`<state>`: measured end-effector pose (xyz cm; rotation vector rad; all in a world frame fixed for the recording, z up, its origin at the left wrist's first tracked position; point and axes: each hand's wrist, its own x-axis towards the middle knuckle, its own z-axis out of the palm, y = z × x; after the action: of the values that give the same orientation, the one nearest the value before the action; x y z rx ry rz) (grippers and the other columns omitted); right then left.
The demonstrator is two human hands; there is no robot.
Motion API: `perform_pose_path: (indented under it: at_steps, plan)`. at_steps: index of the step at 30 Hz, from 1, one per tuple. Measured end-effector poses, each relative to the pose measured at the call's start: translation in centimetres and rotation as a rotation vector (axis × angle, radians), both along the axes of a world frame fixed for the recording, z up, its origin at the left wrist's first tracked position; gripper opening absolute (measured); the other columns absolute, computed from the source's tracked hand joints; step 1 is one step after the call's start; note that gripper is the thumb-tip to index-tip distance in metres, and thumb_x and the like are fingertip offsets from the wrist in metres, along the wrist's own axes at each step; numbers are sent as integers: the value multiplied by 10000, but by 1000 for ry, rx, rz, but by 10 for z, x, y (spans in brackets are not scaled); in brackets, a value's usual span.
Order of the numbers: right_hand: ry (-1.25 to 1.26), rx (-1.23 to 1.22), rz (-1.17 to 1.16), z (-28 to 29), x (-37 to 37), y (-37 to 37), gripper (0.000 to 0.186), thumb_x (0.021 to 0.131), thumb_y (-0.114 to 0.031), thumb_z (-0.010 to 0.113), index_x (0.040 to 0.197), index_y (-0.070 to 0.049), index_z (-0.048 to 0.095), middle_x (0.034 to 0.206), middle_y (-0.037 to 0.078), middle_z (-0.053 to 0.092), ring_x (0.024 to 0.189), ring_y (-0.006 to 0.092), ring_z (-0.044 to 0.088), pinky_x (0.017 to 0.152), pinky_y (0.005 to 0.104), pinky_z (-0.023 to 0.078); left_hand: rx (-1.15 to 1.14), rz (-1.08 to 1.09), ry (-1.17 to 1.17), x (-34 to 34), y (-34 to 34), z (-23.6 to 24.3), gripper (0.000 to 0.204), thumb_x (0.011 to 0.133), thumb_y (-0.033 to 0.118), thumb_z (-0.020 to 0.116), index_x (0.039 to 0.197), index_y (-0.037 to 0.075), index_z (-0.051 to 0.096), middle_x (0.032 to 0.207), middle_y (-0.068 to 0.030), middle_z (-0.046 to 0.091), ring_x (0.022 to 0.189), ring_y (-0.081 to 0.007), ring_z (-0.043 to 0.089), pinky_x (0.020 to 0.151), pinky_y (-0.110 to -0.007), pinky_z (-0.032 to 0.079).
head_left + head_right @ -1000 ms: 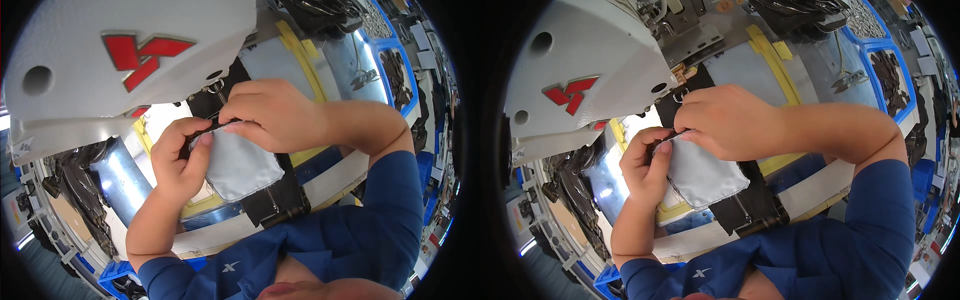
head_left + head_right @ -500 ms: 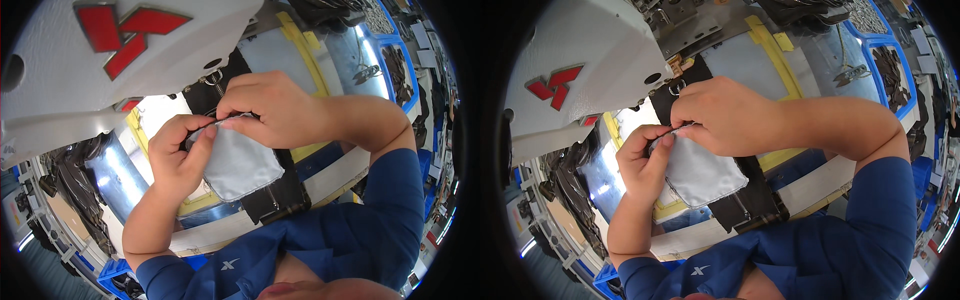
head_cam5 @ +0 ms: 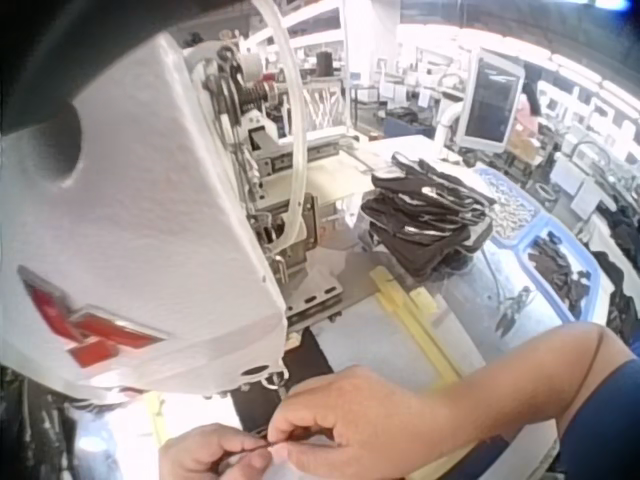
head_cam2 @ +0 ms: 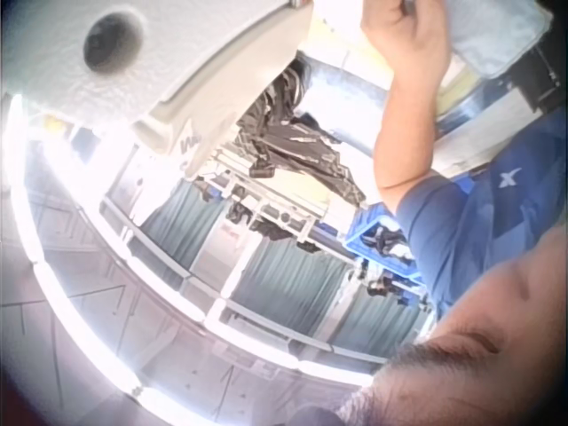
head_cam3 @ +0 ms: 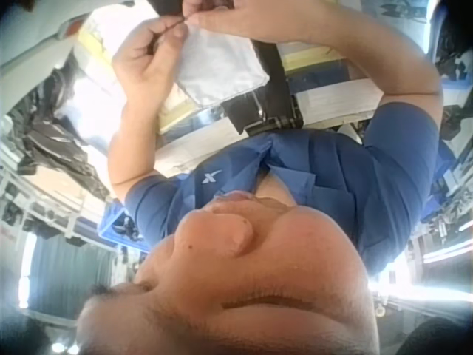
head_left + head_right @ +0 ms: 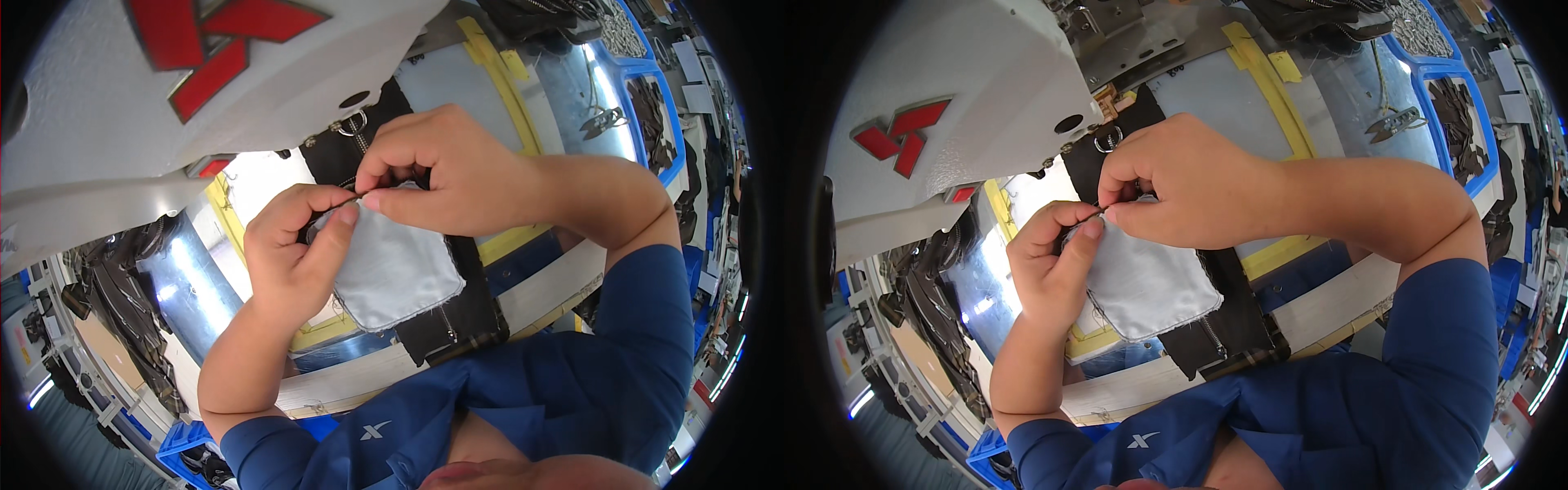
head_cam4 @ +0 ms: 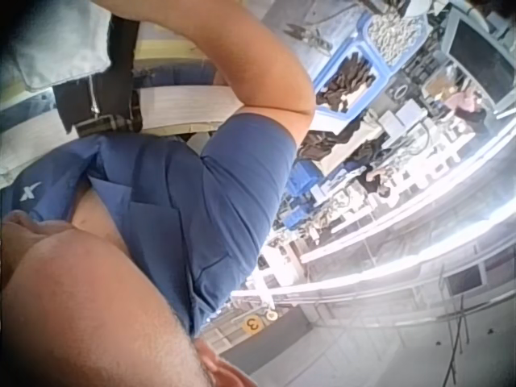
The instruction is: The person sews zippers onto small fabric pouches using a sewing machine. They repeatedly pick up a pouch, align the zipper, sew along the edge, trim threads, and place the finished pouch aside. The process is repeated for multiple pouches throughout the clip.
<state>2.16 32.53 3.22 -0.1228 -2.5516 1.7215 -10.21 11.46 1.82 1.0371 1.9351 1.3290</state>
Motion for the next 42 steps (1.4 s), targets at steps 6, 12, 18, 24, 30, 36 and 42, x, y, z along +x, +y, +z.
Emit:
perform_pose_path:
  at_steps: [6, 12, 18, 24, 30, 36, 42]
  plan:
    - [9, 7, 7, -2, 0, 1, 176, 904, -174, 754, 965, -10, 770, 903, 146, 751, 799, 278, 732, 712, 377, 575, 32, 43, -60, 0, 1, -5, 106, 945, 39, 775, 1034, -17, 770, 934, -81, 751, 835, -142, 670, 770, -281, 528]
    - [2, 13, -12, -3, 0, 0, 176, 910, -176, 755, 953, -6, 766, 855, 149, 739, 794, 305, 730, 704, 395, 571, 17, 49, -62, 1, 2, -3, 101, 948, 41, 772, 1028, -22, 770, 927, -77, 751, 833, -137, 662, 769, -276, 522]
    - [195, 276, -41, -13, -1, 0, 139, 948, -157, 719, 895, -29, 723, 859, 136, 713, 822, 358, 705, 733, 452, 562, -99, 170, -19, -1, 1, 0, 128, 978, 95, 800, 1006, -26, 765, 917, -41, 739, 833, -101, 627, 765, -254, 503]
    - [256, 523, -125, -31, -12, 7, 130, 966, -170, 718, 970, -40, 717, 909, 137, 718, 866, 390, 700, 764, 490, 555, -266, 216, 48, -15, 23, 3, 229, 1021, 172, 785, 1010, -53, 748, 1001, -88, 786, 893, -101, 643, 824, -278, 521]
    - [58, 571, -97, -18, -43, 34, 264, 951, -232, 711, 877, 19, 747, 871, 220, 744, 907, 450, 731, 797, 534, 577, -261, 127, 399, -47, 43, 4, 326, 967, 229, 826, 1167, -21, 765, 1113, -141, 800, 980, -215, 717, 918, -350, 542]
    - [-15, 564, -99, -22, -50, 47, 300, 933, -249, 732, 881, 44, 762, 853, 250, 744, 897, 464, 744, 792, 545, 596, -198, 88, 564, -58, 50, -16, 328, 918, 225, 799, 1211, 80, 786, 1155, -189, 785, 1068, -409, 735, 930, -443, 576]
    - [-78, 518, -79, -16, -52, 49, 234, 895, -209, 716, 865, 22, 741, 833, 237, 730, 866, 463, 722, 796, 545, 562, -137, 36, 691, -76, 44, -39, 325, 882, 176, 910, 1131, 6, 788, 1050, -118, 815, 934, -256, 762, 879, -385, 586]
